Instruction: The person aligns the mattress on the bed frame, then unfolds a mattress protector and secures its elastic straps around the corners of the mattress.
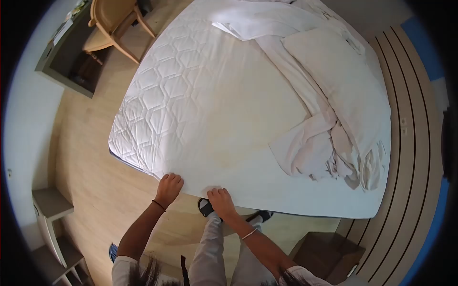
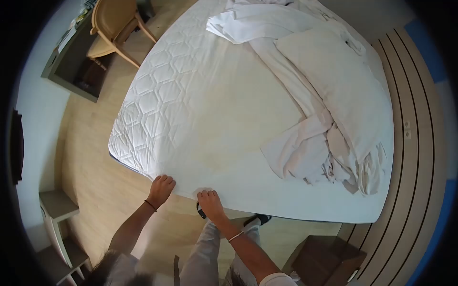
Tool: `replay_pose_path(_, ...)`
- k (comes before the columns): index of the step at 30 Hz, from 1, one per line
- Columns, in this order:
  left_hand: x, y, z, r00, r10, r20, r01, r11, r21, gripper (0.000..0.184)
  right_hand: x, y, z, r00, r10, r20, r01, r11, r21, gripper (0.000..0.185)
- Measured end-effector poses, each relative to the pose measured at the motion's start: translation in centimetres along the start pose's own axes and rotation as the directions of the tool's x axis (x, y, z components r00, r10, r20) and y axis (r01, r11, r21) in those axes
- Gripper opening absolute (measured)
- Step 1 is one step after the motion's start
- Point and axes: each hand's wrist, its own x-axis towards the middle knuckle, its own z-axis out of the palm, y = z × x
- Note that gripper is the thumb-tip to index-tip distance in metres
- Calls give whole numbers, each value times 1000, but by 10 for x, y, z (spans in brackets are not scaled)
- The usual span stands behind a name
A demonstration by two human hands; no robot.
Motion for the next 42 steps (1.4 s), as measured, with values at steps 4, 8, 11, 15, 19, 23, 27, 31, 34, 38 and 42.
replay_pose_path(4, 7, -6, 13, 999, 29, 40, -31, 999, 35, 7, 8, 12, 14, 999, 46, -24, -46, 999, -2, 8)
replay_pose_path(8, -5, -13, 7, 999, -54, 1, 54, 998, 29, 12, -1, 17, 21, 988, 121, -91, -104, 979, 173, 17)
replay_pose_path(11, -31, -44, 5, 980, -198, -33, 201, 961, 190, 11, -1, 14, 16, 982, 140, -126, -109, 968, 227, 18)
replay_pose_path(15, -46, -83, -11, 831, -555, -26, 549, 812, 198, 20, 3, 6, -1, 993, 119, -26, -115, 986, 123, 21)
replay_pose_path(19, -41, -120, -3, 667, -742, -71, 722, 667, -184, 24, 29, -17, -4, 991, 132, 20, -133, 984, 122, 23)
replay_pose_path(23, -46, -176, 24, 557, -804, -210, 719, 593, -363, 27, 78, -54, 8, 988, 152, -38, -149, 987, 62, 19)
replay_pose_path(27, -56, -224, 23, 153, -981, -117, 766, 193, -613, 45, 137, -109, 19, 985, 152, -76, -149, 988, 45, 17)
replay_pose_path(31, -58, -263, 17, 38, -992, 120, 753, -51, -656, 55, 179, -157, 39, 974, 201, -102, -201, 980, 5, 19)
replay_pose_path(34, -74, -286, 27, 66, -953, 295, 600, -199, -775, 54, 183, -173, 55, 972, 192, -132, -184, 980, 73, 21)
replay_pose_path(38, -83, -301, 2, 334, -889, 314, 592, -62, -803, 38, 184, -175, 57, 979, 192, -70, -186, 979, 89, 21)
replay_pose_path(42, -101, -305, 3, 512, -842, 173, 642, 241, -728, 32, 178, -174, 48, 983, 180, -23, -170, 958, 231, 22)
